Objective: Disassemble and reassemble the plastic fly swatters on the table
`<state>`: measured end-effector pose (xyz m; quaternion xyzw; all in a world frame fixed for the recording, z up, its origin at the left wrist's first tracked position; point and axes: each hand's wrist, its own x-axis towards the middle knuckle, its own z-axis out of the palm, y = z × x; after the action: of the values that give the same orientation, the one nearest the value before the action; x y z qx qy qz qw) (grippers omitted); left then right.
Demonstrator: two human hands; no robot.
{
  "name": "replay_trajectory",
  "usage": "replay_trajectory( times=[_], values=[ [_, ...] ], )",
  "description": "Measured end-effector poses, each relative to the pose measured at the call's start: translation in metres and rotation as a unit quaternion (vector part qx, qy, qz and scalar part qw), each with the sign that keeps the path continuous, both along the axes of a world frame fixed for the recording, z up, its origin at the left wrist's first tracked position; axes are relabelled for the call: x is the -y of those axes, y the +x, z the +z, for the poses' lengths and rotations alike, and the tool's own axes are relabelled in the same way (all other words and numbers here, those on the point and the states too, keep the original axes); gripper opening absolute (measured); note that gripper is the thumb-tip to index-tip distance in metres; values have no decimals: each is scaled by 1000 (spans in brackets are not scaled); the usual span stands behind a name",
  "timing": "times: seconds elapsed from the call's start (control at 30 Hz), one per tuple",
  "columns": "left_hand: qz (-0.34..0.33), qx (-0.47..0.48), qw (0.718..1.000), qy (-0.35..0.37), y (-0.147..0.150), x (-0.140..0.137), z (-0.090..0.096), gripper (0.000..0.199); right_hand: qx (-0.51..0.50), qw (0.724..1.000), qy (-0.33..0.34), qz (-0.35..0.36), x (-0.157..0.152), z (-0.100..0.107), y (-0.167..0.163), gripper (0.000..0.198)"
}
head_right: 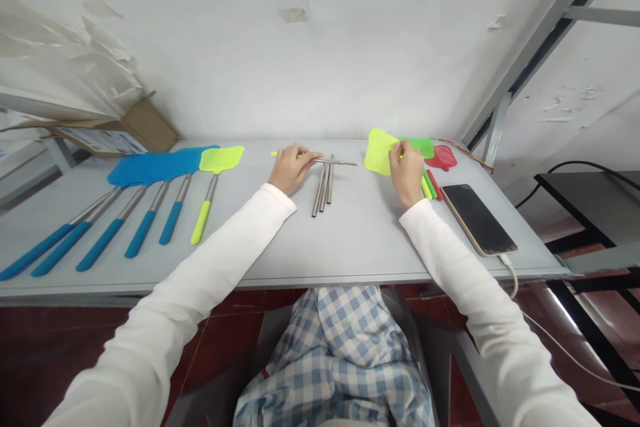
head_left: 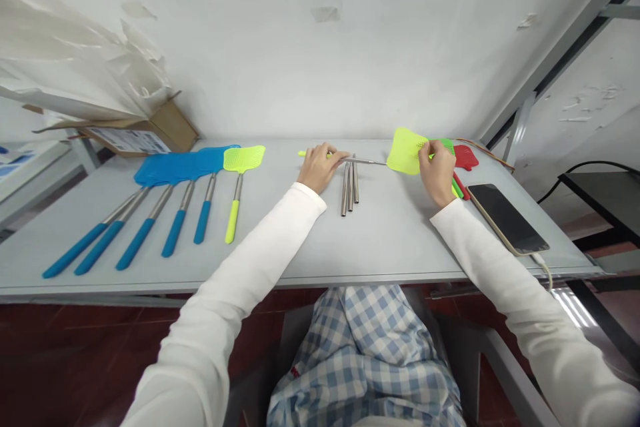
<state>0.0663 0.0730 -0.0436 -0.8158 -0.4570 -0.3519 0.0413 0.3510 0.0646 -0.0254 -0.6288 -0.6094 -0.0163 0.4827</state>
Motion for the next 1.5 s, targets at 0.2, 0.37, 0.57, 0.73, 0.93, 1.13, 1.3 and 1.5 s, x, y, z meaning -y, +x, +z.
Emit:
replay_trajectory(
  times=[0.2, 0.37, 0.57, 0.73, 0.93, 1.13, 1.3, 1.5],
  values=[
    [-21, -38, 999, -11, 1, 2, -1, 32, -317, 935, -97, 126, -12, -11, 3, 26],
    [-23, -65, 998, -5, 3, 1, -4, 36, -478, 832, -165, 227, -7, -14, -1, 16],
    [15, -136, 990, -15, 6, 6, -1, 43, -612, 725, -188, 255, 5, -6, -19, 26],
    [41, -135, 990, -19, 7, 7, 0, 43, -654, 694, -176, 245, 13, 2, -29, 28],
    [62, -123, 990, -31, 5, 8, 1, 42, -641, 698, -177, 266, 11, -4, -28, 27],
    [60, -126, 989, -40, 6, 9, 2, 41, -620, 708, -176, 287, 6, -11, -25, 25],
    [67, -127, 989, -40, 7, 10, 4, 42, -641, 695, -171, 278, 10, -7, -28, 27],
    [47, -133, 990, -31, 9, 13, 3, 43, -641, 694, -172, 279, 13, -5, -33, 27]
  ],
)
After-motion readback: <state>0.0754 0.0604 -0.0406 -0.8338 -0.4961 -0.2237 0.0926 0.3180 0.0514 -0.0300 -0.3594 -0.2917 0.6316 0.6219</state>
